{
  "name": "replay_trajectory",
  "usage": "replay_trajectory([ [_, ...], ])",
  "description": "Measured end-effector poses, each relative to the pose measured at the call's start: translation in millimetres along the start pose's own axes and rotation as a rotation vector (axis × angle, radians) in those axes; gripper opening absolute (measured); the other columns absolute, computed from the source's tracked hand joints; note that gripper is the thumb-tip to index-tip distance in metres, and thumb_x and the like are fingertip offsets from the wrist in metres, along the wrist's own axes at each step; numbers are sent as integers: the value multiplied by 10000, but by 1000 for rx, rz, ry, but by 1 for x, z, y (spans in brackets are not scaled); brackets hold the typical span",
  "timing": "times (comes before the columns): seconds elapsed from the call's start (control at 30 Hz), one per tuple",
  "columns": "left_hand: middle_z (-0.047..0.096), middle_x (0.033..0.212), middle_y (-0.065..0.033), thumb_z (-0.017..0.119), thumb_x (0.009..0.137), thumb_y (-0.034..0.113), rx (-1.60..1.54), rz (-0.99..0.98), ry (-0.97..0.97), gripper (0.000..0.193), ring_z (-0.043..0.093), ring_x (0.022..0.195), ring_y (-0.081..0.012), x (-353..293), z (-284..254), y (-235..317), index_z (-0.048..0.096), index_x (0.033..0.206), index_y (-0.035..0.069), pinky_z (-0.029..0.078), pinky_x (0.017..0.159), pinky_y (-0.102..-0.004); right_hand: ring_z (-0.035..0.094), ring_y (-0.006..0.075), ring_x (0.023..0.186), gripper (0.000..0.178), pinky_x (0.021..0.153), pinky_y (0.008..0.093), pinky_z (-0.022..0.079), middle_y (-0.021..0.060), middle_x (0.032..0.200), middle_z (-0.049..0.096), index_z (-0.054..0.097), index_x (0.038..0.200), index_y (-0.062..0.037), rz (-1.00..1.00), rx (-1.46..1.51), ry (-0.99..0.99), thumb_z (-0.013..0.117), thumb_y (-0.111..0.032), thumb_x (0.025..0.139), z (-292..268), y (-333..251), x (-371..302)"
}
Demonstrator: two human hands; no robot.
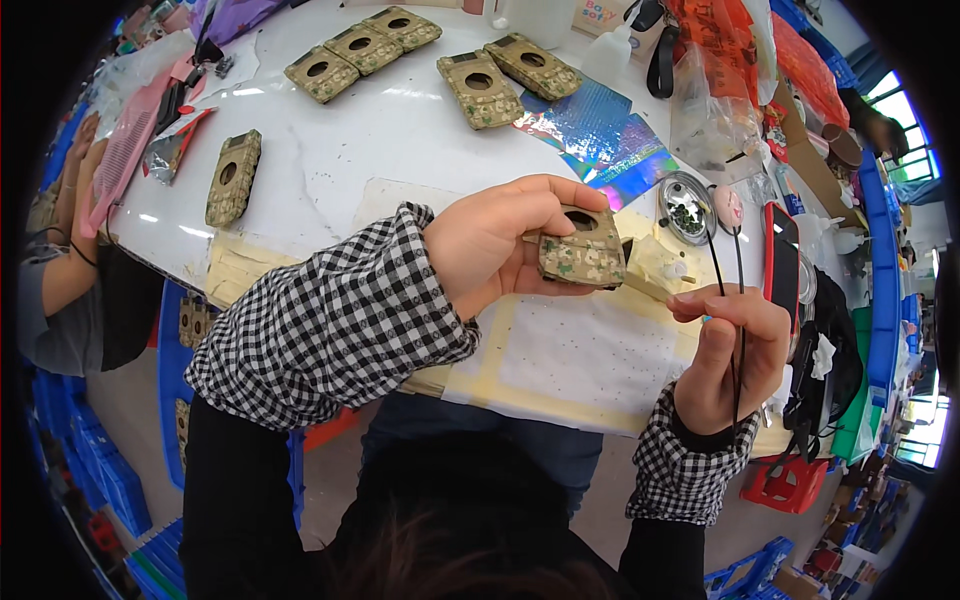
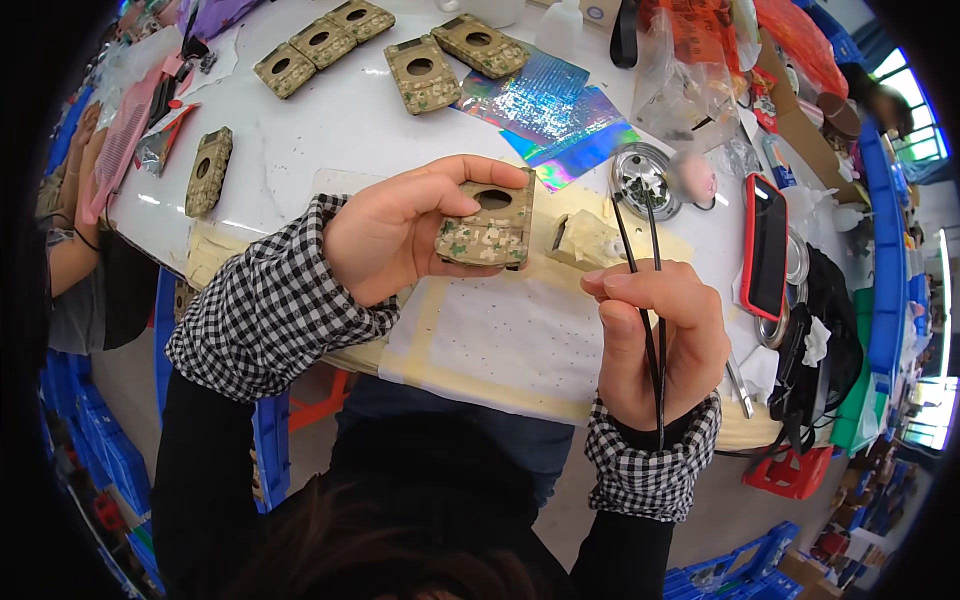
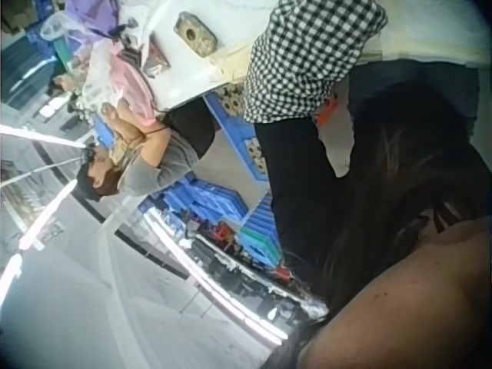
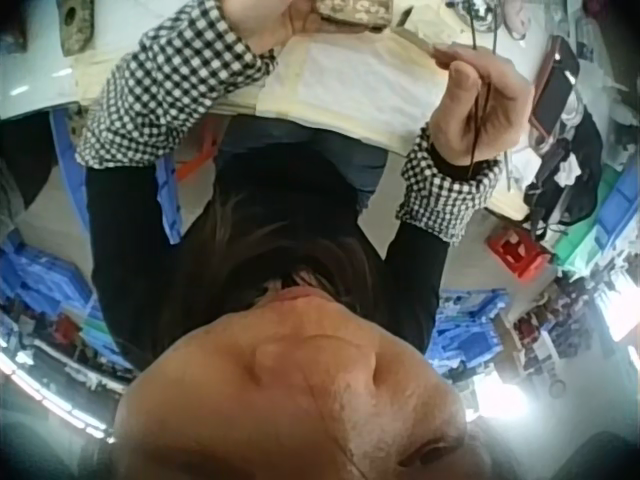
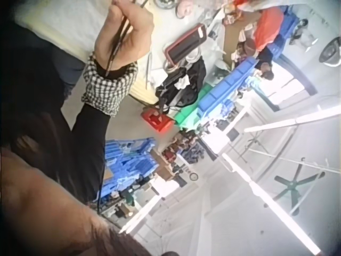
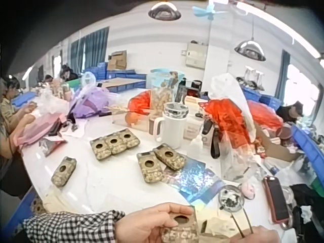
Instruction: Assembling and detailing a plastic toy tank model using a brush and tweezers.
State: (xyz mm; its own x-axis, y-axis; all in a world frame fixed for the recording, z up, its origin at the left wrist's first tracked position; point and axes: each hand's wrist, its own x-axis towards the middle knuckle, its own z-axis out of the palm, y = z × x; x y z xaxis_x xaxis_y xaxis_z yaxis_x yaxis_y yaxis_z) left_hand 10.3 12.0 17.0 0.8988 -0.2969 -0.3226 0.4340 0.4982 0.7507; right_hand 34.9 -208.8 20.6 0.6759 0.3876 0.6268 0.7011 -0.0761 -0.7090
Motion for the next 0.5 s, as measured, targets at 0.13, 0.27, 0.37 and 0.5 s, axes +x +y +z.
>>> replay_trajectory([
  [0.13, 557, 1170, -73, 374, 899, 149, -17, 1, 6, 404, 600, 1027, -180, 0, -1, -1, 430, 1285, 44, 467, 925, -355, 635, 197, 758, 161, 693, 280, 502, 152, 825, 622, 509, 939, 14, 22, 1, -5, 586, -120, 894, -1, -1, 1],
  [0.27, 562, 1168, -75, 374, 901, 152, -23, -1, 18, 400, 599, 1033, -187, 0, 0, -1, 432, 1282, 44, 466, 927, -354, 635, 194, 760, 154, 698, 278, 503, 153, 824, 622, 508, 940, 14, 19, 3, 0, 583, -112, 894, 0, -1, 0],
  [0.37, 564, 1170, -78, 374, 901, 155, -26, -4, 30, 398, 598, 1037, -189, 0, 1, 0, 434, 1279, 45, 464, 930, -353, 635, 194, 760, 148, 699, 277, 504, 155, 823, 621, 507, 942, 13, 7, -6, -6, 581, -106, 893, 0, -1, 1],
  [0.5, 565, 1172, -82, 374, 902, 159, -23, -7, 32, 398, 599, 1039, -191, 0, 0, -1, 433, 1279, 46, 461, 933, -353, 636, 197, 756, 143, 697, 279, 505, 157, 823, 621, 507, 944, 12, 10, -8, -6, 580, -99, 892, -1, 0, 1],
])
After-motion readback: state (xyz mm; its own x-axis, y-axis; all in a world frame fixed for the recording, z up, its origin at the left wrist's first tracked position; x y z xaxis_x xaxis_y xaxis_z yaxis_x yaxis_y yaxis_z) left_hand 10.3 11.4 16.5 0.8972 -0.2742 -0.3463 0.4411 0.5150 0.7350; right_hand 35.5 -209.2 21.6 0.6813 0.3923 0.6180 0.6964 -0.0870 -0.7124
